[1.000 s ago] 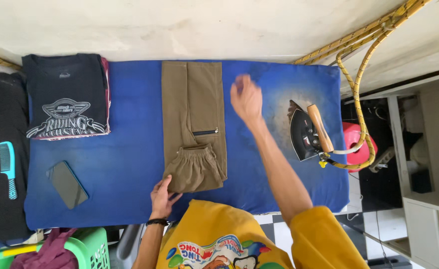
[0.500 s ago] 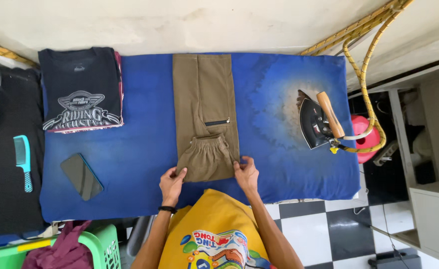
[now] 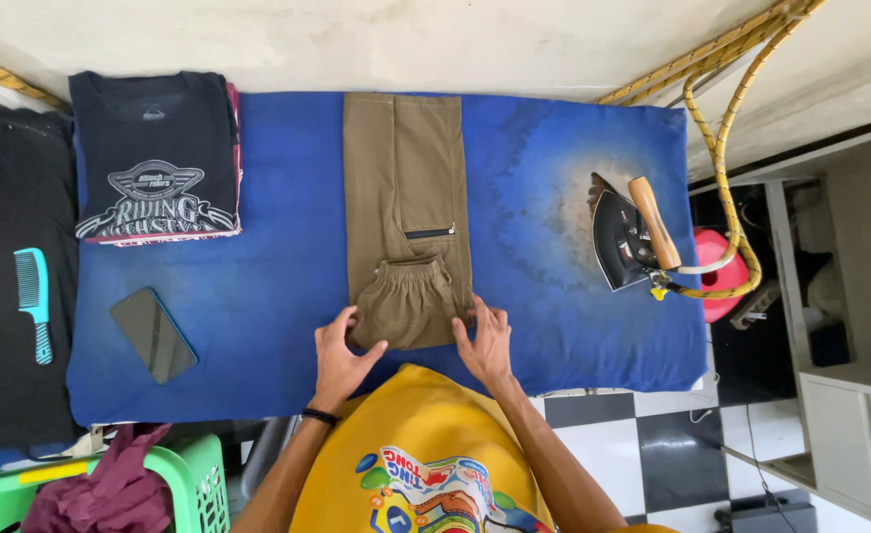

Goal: The person picks up a pair of trousers from a laundry basket, spreads them on an ironing board, and irons different parts of the garment before folding it.

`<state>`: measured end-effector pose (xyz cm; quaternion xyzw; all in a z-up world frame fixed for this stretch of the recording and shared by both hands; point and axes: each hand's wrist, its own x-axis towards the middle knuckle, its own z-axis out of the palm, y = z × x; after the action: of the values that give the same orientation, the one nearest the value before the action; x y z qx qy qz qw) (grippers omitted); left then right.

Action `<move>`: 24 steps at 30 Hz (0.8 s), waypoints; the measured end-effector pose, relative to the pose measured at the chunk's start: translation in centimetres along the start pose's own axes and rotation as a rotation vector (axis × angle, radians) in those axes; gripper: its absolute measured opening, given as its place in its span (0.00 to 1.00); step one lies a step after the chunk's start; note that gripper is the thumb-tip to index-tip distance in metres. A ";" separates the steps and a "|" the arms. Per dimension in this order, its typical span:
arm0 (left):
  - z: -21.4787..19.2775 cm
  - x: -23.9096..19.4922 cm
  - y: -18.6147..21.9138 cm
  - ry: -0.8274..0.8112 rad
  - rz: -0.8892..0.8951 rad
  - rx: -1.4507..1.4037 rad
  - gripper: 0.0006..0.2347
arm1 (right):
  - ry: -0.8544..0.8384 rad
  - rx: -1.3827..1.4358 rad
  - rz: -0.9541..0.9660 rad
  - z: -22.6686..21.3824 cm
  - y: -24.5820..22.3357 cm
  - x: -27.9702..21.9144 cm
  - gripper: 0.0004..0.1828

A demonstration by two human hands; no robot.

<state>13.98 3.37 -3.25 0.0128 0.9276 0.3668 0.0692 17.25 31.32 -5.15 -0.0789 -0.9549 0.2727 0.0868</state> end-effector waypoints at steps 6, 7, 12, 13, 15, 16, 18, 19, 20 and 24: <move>1.3 1.3 -1.2 -0.089 -0.314 -0.092 0.18 | -0.268 -0.053 0.332 1.6 0.4 1.6 0.26; 1.7 1.3 -1.2 -0.027 -0.237 -0.076 0.14 | -0.319 0.020 0.409 1.3 0.4 1.7 0.25; 1.9 1.3 -0.6 0.103 -0.197 -0.133 0.08 | -0.344 0.071 0.506 1.5 0.7 2.6 0.19; 2.0 1.5 -0.5 0.057 -0.307 -0.175 0.09 | -0.309 0.111 0.513 1.6 0.9 2.6 0.17; 1.8 1.4 -0.6 0.007 -0.430 -0.216 0.10 | -0.286 0.148 0.522 1.5 1.1 2.0 0.15; 1.7 1.6 -0.7 -0.044 -0.454 -0.193 0.14 | -0.272 0.153 0.505 1.5 1.3 1.7 0.15; 1.0 2.1 0.0 -0.098 -0.482 -0.169 0.17 | -0.262 0.156 0.490 1.0 1.2 1.6 0.15; 0.3 2.2 0.7 -0.136 -0.497 -0.141 0.21 | -0.291 0.168 0.514 0.6 0.9 1.8 0.16; -0.4 2.6 1.4 -0.171 -0.508 -0.113 0.25 | -0.318 0.183 0.535 0.3 0.6 2.1 0.19; 0.4 2.5 0.5 -0.150 -0.477 -0.115 0.24 | -0.358 0.140 0.556 0.8 1.3 2.6 0.21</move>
<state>11.55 4.22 -3.47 -0.1833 0.8743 0.3900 0.2233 14.66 32.52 -6.19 -0.2813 -0.8759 0.3602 -0.1548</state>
